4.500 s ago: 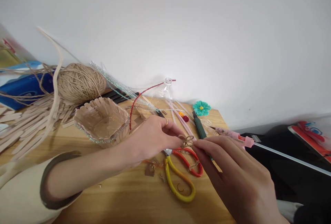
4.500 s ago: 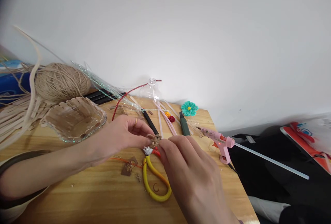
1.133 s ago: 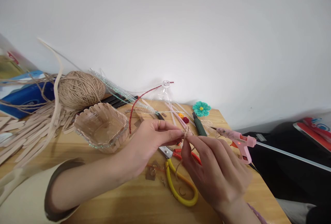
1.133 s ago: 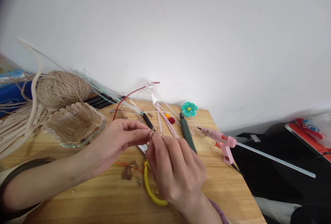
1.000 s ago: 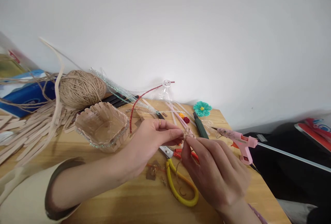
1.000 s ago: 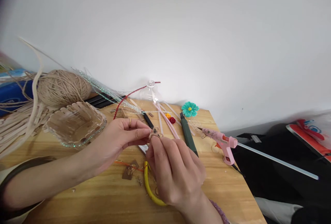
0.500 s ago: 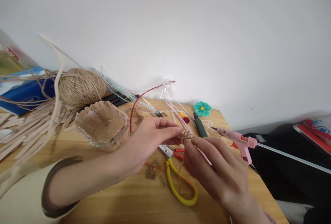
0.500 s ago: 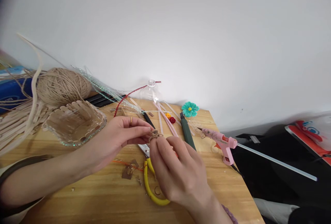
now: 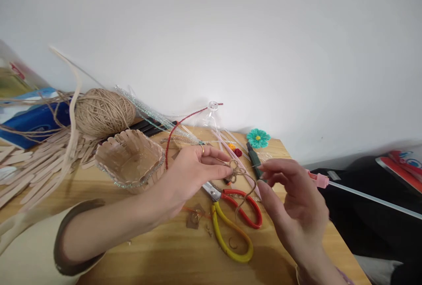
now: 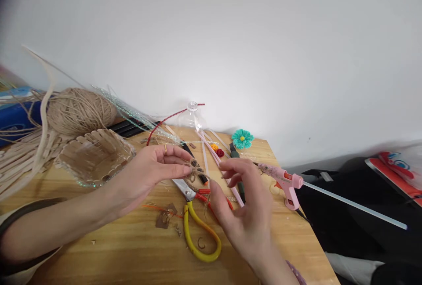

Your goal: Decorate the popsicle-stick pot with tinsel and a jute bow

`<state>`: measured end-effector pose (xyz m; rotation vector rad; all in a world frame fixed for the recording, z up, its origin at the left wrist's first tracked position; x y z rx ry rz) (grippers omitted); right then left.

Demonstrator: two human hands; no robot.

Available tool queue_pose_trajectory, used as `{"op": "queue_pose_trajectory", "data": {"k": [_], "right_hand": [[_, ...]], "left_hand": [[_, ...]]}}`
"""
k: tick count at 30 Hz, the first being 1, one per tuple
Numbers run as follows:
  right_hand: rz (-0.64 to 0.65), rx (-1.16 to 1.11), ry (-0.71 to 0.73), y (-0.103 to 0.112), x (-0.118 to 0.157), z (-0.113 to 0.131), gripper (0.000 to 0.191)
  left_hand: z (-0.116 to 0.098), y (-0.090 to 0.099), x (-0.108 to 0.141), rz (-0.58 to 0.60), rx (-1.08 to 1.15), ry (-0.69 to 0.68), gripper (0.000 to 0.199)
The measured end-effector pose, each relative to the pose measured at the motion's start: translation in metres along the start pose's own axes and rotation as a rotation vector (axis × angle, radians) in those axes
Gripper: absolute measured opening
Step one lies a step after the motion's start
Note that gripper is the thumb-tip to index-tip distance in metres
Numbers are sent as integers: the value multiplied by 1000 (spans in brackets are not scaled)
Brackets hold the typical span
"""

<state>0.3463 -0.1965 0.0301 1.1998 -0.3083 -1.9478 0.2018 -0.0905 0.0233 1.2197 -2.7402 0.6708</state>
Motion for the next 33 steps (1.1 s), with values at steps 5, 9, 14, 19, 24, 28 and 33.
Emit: {"op": "queue_pose_trajectory", "data": {"k": [5, 9, 14, 19, 24, 28, 33], "right_hand": [[235, -162, -253, -7, -8, 8, 9], [258, -210, -337, -13, -11, 13, 11], [231, -283, -377, -16, -10, 13, 10], [166, -299, -410, -15, -11, 12, 10], [99, -311, -416, -17, -9, 9, 10], [78, -333, -400, -18, -6, 9, 9], [67, -385, -434, -18, -5, 8, 8]], "left_hand": [[-2, -2, 0, -14, -33, -12, 19], [-4, -3, 2, -51, -78, -21, 22], [-6, -5, 7, -32, -117, -114, 16], [-7, -5, 6, 35, -93, -133, 13], [-11, -4, 9, 77, -151, -234, 21], [-13, -1, 12, 25, -308, -324, 25], [-8, 1, 6, 72, -277, -276, 23]]}}
Point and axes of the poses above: each hand's wrist, its own x-axis away from the middle knuckle, its own y-axis out of the back of the hand, z = x × y, the point moved 1 cm from there along -x, towards the middle knuckle, and after that the axes turned 2 degrees about x, right-handed, at the moved point
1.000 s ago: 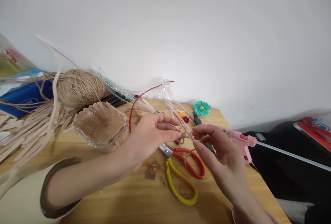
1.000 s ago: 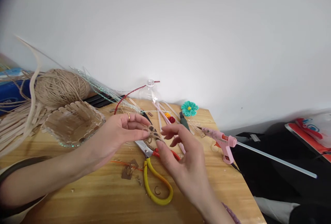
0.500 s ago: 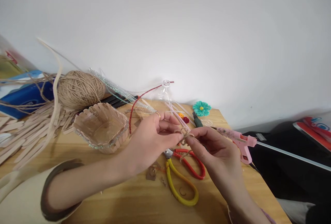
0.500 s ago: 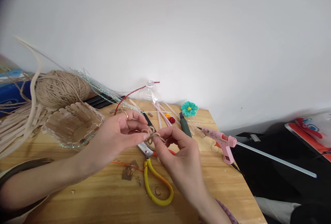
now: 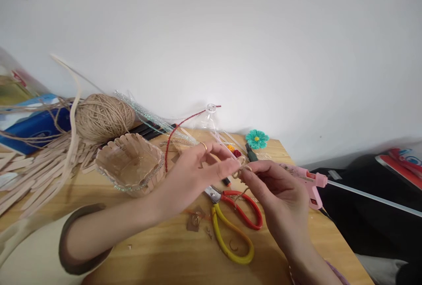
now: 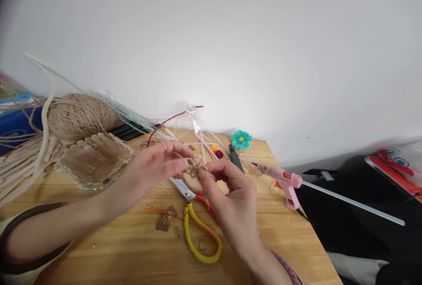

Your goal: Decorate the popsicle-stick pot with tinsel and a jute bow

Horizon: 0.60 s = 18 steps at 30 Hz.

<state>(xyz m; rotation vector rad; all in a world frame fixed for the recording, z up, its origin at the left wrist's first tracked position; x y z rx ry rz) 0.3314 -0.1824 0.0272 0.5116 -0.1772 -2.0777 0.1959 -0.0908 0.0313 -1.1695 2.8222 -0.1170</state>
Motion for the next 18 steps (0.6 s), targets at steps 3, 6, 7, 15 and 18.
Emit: {"op": "queue_pose_trajectory", "data": {"k": [3, 6, 7, 15, 18], "right_hand": [[34, -13, -4, -1, -1, -2, 8], [62, -41, -2, 0, -2, -3, 9], [72, -54, -9, 0, -3, -3, 14], [168, 22, -36, 16, -1, -5, 11], [110, -22, 0, 23, 3, -7, 17]], "left_hand": [[5, -1, -5, 61, 79, 29, 10], [6, -1, -9, 47, 162, 57, 5], [6, -1, -10, 32, 190, 72, 4], [6, 2, -11, -42, 301, 175, 7], [10, 3, -12, -65, 343, 215, 8]]}}
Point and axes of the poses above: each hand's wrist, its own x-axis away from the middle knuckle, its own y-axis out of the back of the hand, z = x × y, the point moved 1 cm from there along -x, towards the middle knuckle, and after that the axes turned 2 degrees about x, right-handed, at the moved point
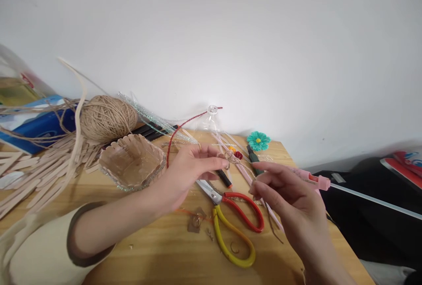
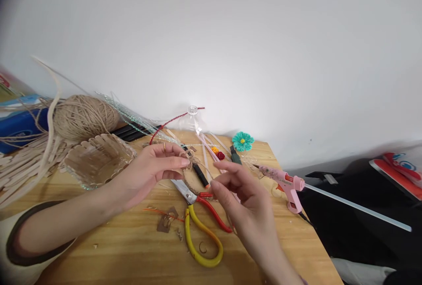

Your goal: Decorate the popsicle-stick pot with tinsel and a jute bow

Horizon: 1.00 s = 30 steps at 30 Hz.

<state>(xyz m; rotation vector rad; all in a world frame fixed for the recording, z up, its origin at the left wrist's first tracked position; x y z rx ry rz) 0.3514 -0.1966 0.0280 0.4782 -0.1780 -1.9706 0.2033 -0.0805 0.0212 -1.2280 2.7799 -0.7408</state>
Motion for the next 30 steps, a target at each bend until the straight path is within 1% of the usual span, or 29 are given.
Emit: {"op": "queue_pose_trajectory", "data": {"k": [2, 3, 4, 6, 8, 11, 15, 18, 20, 23, 25, 28, 30], "right_hand": [[-42, -13, 85, 4, 2, 1, 25], [-33, 7, 142, 6, 3, 3, 26], [-2, 42, 204, 7, 4, 5, 26], [102, 135, 318, 8, 3, 9, 30], [178, 220, 411, 7, 2, 12, 35], [147, 322, 510, 5, -1, 12, 38], [47, 456, 596, 6, -4, 9, 29], [8, 471, 627, 7, -6, 6, 28], [-7, 465, 620, 5, -8, 5, 28], [-116, 432, 539, 0, -11, 2, 24], [-172, 385, 468, -4, -12, 2, 18], [-161, 384, 399, -11, -15, 6, 8], [-131, 406, 409, -15, -16, 10, 7]], "left_hand": [[2, 1, -1, -11, 20, 26, 9], [3, 1, -1, -16, 25, 35, 10], [4, 1, -2, -23, 29, 43, 11], [4, 1, -1, -36, 34, 57, 14], [3, 0, -1, -39, 29, 72, 13], [2, -1, 0, -31, 19, 73, 7], [1, -2, -1, -38, 15, 80, 4], [2, -1, -2, -47, 12, 88, 4], [3, -1, -2, -36, 20, 82, 5], [4, -2, -2, -21, 32, 73, 8], [4, -2, -1, -20, 29, 77, 9], [3, -4, 0, -14, 25, 89, 10], [3, -4, 1, -14, 26, 84, 9]]}}
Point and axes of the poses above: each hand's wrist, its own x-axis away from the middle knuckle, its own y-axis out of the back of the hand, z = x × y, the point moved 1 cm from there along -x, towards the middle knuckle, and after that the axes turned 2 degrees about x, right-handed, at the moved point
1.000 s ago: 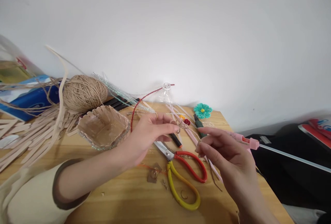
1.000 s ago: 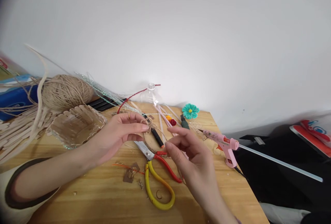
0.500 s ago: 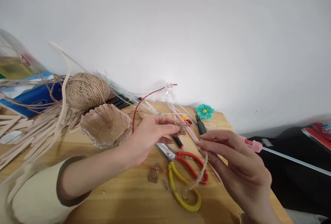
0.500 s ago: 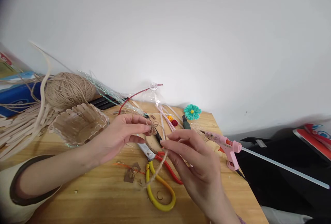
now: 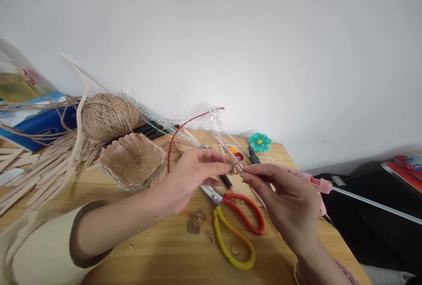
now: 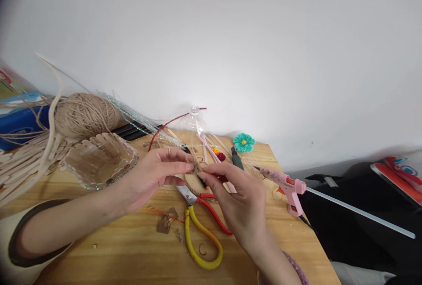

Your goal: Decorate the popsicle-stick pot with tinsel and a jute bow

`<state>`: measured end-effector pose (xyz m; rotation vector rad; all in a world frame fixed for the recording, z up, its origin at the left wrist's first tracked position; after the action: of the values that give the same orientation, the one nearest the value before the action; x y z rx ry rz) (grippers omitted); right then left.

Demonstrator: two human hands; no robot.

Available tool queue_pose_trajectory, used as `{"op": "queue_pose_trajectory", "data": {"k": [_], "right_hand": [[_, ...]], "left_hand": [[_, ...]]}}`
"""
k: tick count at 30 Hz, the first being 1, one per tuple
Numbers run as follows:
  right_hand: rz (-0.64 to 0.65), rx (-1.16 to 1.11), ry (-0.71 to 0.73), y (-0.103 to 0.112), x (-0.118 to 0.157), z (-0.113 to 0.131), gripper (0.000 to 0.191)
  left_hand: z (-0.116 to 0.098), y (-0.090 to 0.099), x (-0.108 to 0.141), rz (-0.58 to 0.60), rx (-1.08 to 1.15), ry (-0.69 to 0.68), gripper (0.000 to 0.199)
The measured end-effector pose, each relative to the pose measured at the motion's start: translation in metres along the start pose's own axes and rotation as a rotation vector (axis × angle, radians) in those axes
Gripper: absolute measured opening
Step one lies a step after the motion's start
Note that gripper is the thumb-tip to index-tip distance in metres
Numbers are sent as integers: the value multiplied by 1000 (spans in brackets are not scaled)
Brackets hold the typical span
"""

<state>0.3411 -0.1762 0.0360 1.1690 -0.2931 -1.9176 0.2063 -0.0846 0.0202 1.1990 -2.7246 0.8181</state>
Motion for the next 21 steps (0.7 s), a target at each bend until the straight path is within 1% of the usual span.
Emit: {"op": "queue_pose_trajectory", "data": {"k": [6, 8, 12, 15, 18, 21], "right_hand": [[6, 40, 201, -3, -5, 8, 14], [30, 23, 240, -4, -5, 9, 18], [105, -27, 212, -6, -4, 8, 24], [115, -37, 188, -8, -3, 3, 25], [73, 5, 203, -10, -3, -1, 24], [8, 88, 260, -10, -3, -4, 24]], "left_hand": [[2, 0, 0, 0, -62, -52, 11], [2, 0, 0, 3, -87, -56, 11], [1, -1, 1, 12, -113, -75, 6], [1, -2, 1, 52, -102, -76, 5], [1, -2, 2, 78, -78, -44, 7], [2, -2, 2, 89, -40, -10, 12]]}}
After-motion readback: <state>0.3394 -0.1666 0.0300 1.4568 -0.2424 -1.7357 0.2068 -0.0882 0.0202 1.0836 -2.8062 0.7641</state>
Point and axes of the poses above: each hand's wrist, its own x-axis away from the middle knuckle, its own y-axis out of the back of the hand, z = x × y, the point moved 1 cm from there along -x, towards the middle knuckle, and after that the axes turned 2 degrees about x, right-handed, at the moved point
